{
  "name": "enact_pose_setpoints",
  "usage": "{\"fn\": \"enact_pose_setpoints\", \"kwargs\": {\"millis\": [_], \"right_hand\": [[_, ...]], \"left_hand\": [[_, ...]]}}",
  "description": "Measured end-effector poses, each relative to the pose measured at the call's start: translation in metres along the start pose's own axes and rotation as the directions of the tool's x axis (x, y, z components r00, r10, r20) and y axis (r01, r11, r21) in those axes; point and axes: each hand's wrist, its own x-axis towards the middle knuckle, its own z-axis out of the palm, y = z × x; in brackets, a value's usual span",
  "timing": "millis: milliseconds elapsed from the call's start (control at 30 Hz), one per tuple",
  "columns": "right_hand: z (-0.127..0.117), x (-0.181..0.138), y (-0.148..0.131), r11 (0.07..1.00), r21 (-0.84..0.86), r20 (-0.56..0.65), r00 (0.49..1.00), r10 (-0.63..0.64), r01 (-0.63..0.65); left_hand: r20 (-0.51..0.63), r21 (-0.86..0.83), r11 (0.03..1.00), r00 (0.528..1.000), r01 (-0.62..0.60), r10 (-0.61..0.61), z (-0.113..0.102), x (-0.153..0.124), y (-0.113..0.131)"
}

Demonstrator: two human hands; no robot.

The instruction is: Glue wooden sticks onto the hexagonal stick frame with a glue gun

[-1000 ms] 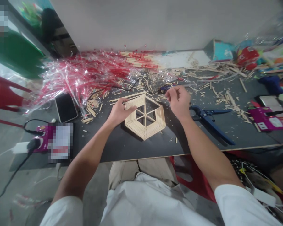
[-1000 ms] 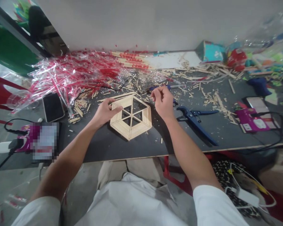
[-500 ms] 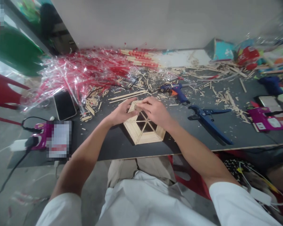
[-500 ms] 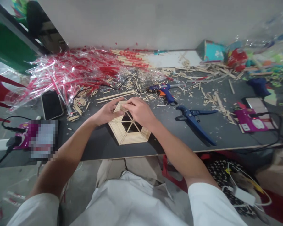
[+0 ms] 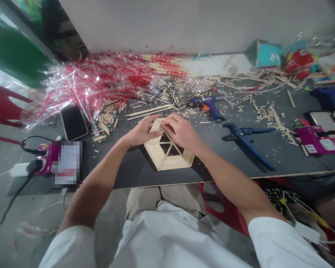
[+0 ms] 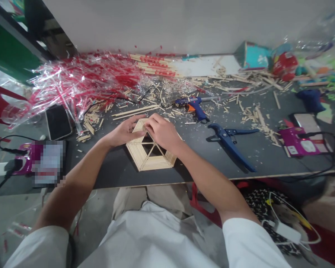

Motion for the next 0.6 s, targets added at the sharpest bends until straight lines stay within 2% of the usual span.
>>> {"fn": "enact_pose_setpoints", "kwargs": {"millis": [100, 300, 600], "right_hand": [[0.0006, 0.0007, 0.0004, 0.999, 0.020, -0.003, 0.999, 0.034, -0.034], [0.0033, 0.0015, 0.0049, 0.998, 0.061, -0.015, 1.000, 0.008, -0.007], [0.0089, -0.0005, -0.0007, 0.951, -0.305, 0.061, 0.998, -0.029, 0.046]], "left_hand": [[0.009, 0.021, 1.000, 1.000, -0.002, 0.002, -0.0003, 0.0017, -0.0025], [0.018, -0.028, 0.999, 1.000, 0.017, -0.016, 0.0014, 0.0021, -0.0018], [0.054, -0.123, 0.992, 0.999, 0.009, -0.002, 0.0039, 0.0038, -0.0002]]}}
